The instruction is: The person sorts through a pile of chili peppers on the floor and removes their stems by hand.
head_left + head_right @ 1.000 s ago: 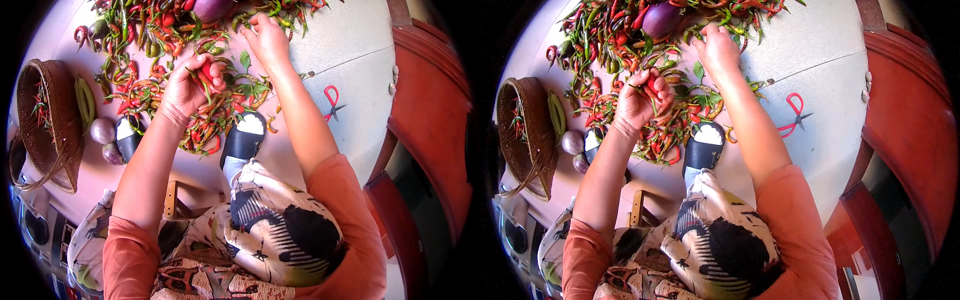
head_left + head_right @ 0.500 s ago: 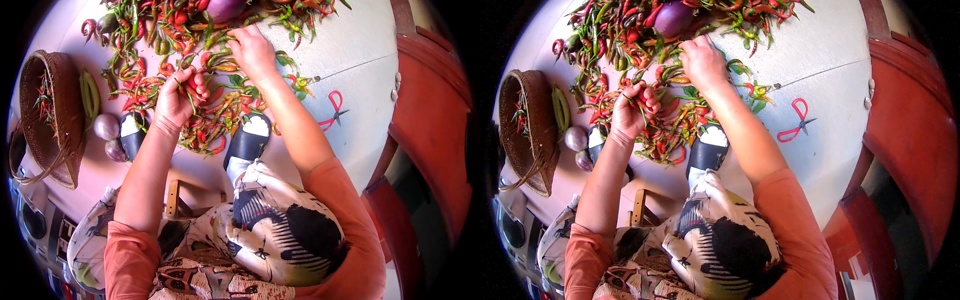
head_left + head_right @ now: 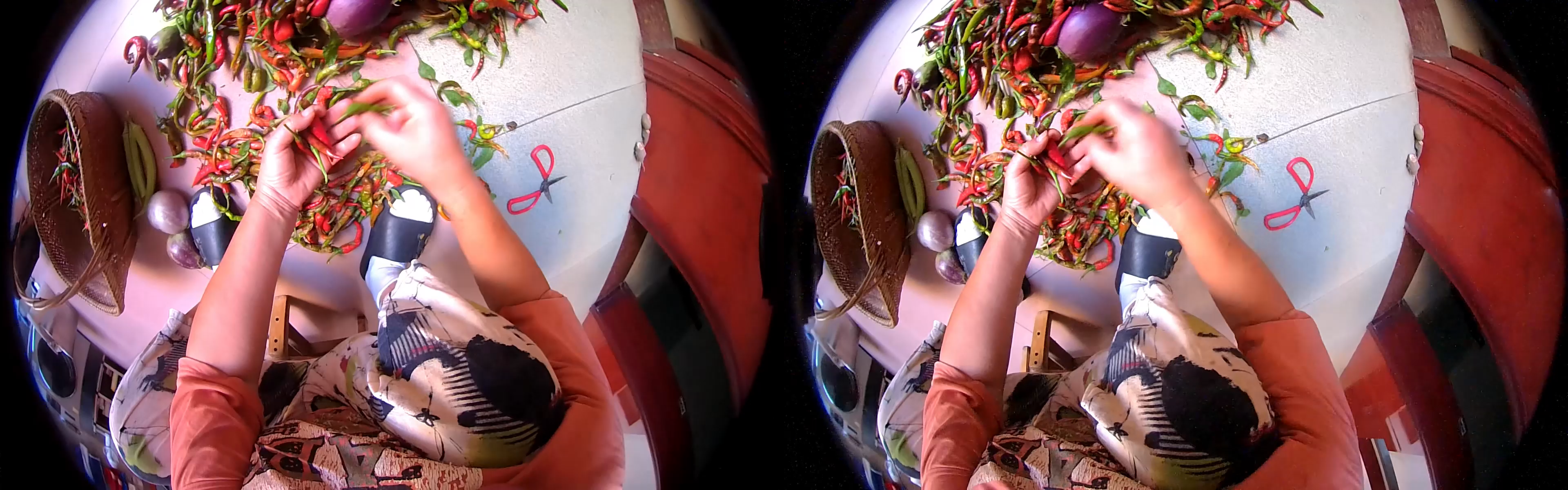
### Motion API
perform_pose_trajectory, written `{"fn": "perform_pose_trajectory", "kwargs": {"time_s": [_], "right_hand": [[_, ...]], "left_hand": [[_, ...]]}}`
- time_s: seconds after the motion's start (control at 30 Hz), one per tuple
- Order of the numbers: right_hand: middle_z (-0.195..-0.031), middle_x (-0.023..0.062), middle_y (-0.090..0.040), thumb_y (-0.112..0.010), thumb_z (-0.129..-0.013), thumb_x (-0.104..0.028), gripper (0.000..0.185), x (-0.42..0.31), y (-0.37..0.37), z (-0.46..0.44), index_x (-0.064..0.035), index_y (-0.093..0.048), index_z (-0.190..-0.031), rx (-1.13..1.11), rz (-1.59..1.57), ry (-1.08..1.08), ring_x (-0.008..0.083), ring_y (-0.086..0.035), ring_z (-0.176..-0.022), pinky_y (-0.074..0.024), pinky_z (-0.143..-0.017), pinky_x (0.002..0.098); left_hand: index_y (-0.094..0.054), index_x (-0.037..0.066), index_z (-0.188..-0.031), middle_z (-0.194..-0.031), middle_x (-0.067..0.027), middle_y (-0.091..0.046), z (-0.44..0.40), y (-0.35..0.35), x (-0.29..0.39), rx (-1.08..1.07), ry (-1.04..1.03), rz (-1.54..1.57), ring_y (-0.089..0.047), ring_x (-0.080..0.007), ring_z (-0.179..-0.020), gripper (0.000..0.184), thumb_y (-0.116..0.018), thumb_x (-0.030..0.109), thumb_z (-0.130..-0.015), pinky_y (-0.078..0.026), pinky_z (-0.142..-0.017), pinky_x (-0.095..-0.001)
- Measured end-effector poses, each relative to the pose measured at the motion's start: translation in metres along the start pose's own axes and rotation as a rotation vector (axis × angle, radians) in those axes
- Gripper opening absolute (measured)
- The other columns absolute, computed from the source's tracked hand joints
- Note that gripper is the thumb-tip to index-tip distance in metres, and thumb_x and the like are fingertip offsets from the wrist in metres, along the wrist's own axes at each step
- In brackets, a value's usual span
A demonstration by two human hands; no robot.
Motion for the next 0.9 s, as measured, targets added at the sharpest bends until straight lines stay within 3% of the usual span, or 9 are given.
{"fn": "perform_pose_trajectory", "kwargs": {"time_s": [0.1, 0.23, 0.37, 0.5, 0.6, 0.67, 0.77, 0.8, 0.9], "right_hand": [[-0.084, 0.0109, -0.062, -0.066, -0.078, -0.022, 0.019, -0.011, -0.016, -0.001, -0.0095, -0.065, -0.092, -0.076, 0.280, 0.277, 0.0257, -0.062, -0.077, -0.0499, -0.069, 0.0345], [-0.099, 0.0077, -0.061, -0.057, -0.082, -0.016, 0.015, 0.006, 0.043, -0.046, -0.0109, -0.065, -0.094, 0.358, 0.505, 0.333, 0.0273, -0.063, -0.081, -0.0507, -0.071, 0.0362], [-0.098, 0.0048, -0.059, -0.059, -0.077, -0.011, 0.020, 0.024, 0.049, -0.070, -0.0156, -0.062, -0.096, 0.388, 0.828, 0.497, 0.0286, -0.062, -0.079, -0.0512, -0.067, 0.0389], [-0.096, 0.0052, -0.056, -0.063, -0.077, -0.015, 0.019, 0.037, 0.059, -0.059, -0.0174, -0.062, -0.096, 0.374, 0.874, 0.386, 0.0288, -0.061, -0.077, -0.0507, -0.066, 0.0402], [-0.095, 0.0061, -0.057, -0.064, -0.077, -0.016, 0.019, 0.043, 0.066, -0.052, -0.0178, -0.062, -0.095, 0.380, 0.850, 0.335, 0.0298, -0.061, -0.079, -0.0504, -0.066, 0.0402], [-0.092, 0.0044, -0.061, -0.065, -0.079, -0.017, 0.019, 0.050, 0.072, -0.048, -0.0141, -0.062, -0.097, 0.353, 0.688, 0.244, 0.0221, -0.062, -0.074, -0.0497, -0.062, 0.0338], [-0.091, 0.0051, -0.065, -0.064, -0.083, -0.018, 0.021, 0.073, 0.081, -0.042, -0.0072, -0.059, -0.100, 0.266, 0.066, 0.070, 0.0126, -0.059, -0.066, -0.0463, -0.056, 0.0262], [-0.091, 0.0051, -0.065, -0.064, -0.083, -0.018, 0.021, 0.071, 0.083, -0.038, -0.0072, -0.059, -0.100, 0.269, 0.070, 0.069, 0.0126, -0.059, -0.066, -0.0463, -0.056, 0.0262], [-0.095, 0.0114, -0.066, -0.056, -0.089, -0.012, 0.013, 0.065, 0.061, -0.021, -0.0023, -0.056, -0.098, -0.013, -0.779, -0.121, 0.0036, -0.048, -0.055, -0.0351, -0.044, 0.0161]], "left_hand": [[-0.059, 0.002, -0.099, -0.097, -0.0141, -0.064, 0.005, -0.016, -0.003, 0.111, -0.020, -0.006, -0.062, -0.0296, -0.087, 0.022, -0.053, 0.018, -0.087, -0.053, -0.075, -0.0405], [-0.059, 0.003, -0.095, -0.093, -0.0149, -0.062, 0.006, -0.016, 0.021, -0.108, -0.020, 0.019, -0.057, -0.0229, -0.075, 0.022, -0.053, 0.022, -0.086, -0.046, -0.053, -0.0281], [-0.053, -0.002, -0.100, -0.088, -0.0102, -0.051, 0.066, -0.061, 0.144, -0.306, -0.277, -0.009, -0.042, -0.0122, -0.066, 0.022, -0.056, 0.011, -0.083, -0.037, -0.048, -0.0194], [-0.047, -0.009, -0.109, -0.101, -0.0171, -0.053, 0.161, -0.042, 0.319, -0.467, -0.637, -0.034, -0.050, -0.0215, -0.080, 0.033, -0.054, 0.010, -0.082, -0.047, -0.069, -0.0308], [-0.038, -0.008, -0.127, -0.125, -0.0240, -0.045, 0.230, 0.066, 0.458, 0.346, -0.918, -0.030, -0.043, -0.0368, -0.116, 0.045, -0.040, 0.016, -0.089, -0.034, -0.101, -0.0517], [-0.036, -0.001, -0.134, -0.138, -0.0235, -0.036, 0.241, 0.050, 0.427, 0.800, -0.936, -0.262, -0.032, -0.0379, -0.130, 0.047, -0.033, 0.021, -0.092, -0.018, -0.108, -0.0580], [-0.040, 0.001, -0.132, -0.134, -0.0214, -0.042, 0.247, 0.041, 0.410, 0.962, -1.080, -0.346, -0.038, -0.0385, -0.125, 0.045, -0.033, 0.022, -0.093, -0.021, -0.107, -0.0592], [-0.043, -0.001, -0.128, -0.128, -0.0219, -0.046, 0.246, 0.050, 0.424, 0.931, -1.138, -0.390, -0.043, -0.0355, -0.121, 0.041, -0.034, 0.022, -0.094, -0.033, -0.102, -0.0542], [-0.050, -0.006, -0.116, -0.107, -0.0174, -0.059, 0.191, -0.054, 0.311, 0.662, -1.320, -0.954, -0.059, -0.0238, -0.095, 0.032, -0.040, 0.017, -0.095, -0.050, -0.079, -0.0322]]}}
Point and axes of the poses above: each hand's wrist, its own z-axis away from the middle knuckle, its own y-axis out of the back of the hand, x = y × z, the point moved 8 cm from there along -z, towards the middle knuckle
